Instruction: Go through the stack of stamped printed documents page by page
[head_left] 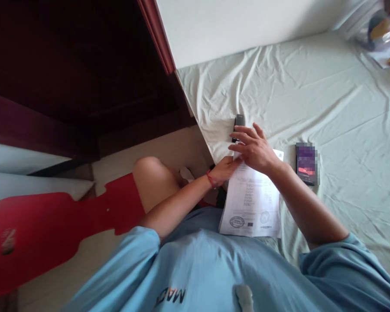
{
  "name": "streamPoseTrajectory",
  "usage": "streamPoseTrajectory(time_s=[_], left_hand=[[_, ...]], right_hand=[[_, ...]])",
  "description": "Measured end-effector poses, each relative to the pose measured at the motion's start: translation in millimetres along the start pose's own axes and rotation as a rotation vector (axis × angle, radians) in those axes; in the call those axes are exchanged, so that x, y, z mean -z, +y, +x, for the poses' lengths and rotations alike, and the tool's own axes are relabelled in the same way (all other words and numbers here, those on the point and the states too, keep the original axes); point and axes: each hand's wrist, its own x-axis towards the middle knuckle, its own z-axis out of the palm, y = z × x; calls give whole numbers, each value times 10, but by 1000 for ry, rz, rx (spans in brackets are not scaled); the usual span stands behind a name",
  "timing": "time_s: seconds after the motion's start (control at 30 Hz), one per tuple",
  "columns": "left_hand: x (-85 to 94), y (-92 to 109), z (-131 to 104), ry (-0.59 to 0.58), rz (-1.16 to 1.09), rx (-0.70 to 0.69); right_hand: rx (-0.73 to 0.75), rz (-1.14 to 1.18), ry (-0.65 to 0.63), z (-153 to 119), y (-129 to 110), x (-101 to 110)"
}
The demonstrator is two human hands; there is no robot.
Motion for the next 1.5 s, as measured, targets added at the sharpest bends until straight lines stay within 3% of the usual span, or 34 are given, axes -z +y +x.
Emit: streamPoseTrajectory(time_s=[0.2, 0.37, 0.6, 0.77, 0.93, 1.13, 1.3, 1.5], left_hand=[[51, -9, -17, 23, 128, -87], [48, 41, -91, -12, 37, -31], [76, -15, -75, -15, -33, -19], [85, -38, -69, -23, -77, 21], [47, -81, -305, -100, -140, 119], [-5, -283, -668, -127, -211, 212], [-24, -530, -907, -102, -206, 312], [-141, -766, -1106, -96, -246, 374]], right_hand=[[9, 37, -4, -5, -16, 15], [-160, 146, 120, -23, 39, 62], [-250, 218, -24, -127, 193, 41], [-346, 332, 9, -115, 297, 25], [-430, 377, 108, -52, 303, 115], [-525, 434, 95, -47, 317, 153], [-594, 384, -13, -47, 392, 80], [-571, 250, -359, 7, 407, -124]])
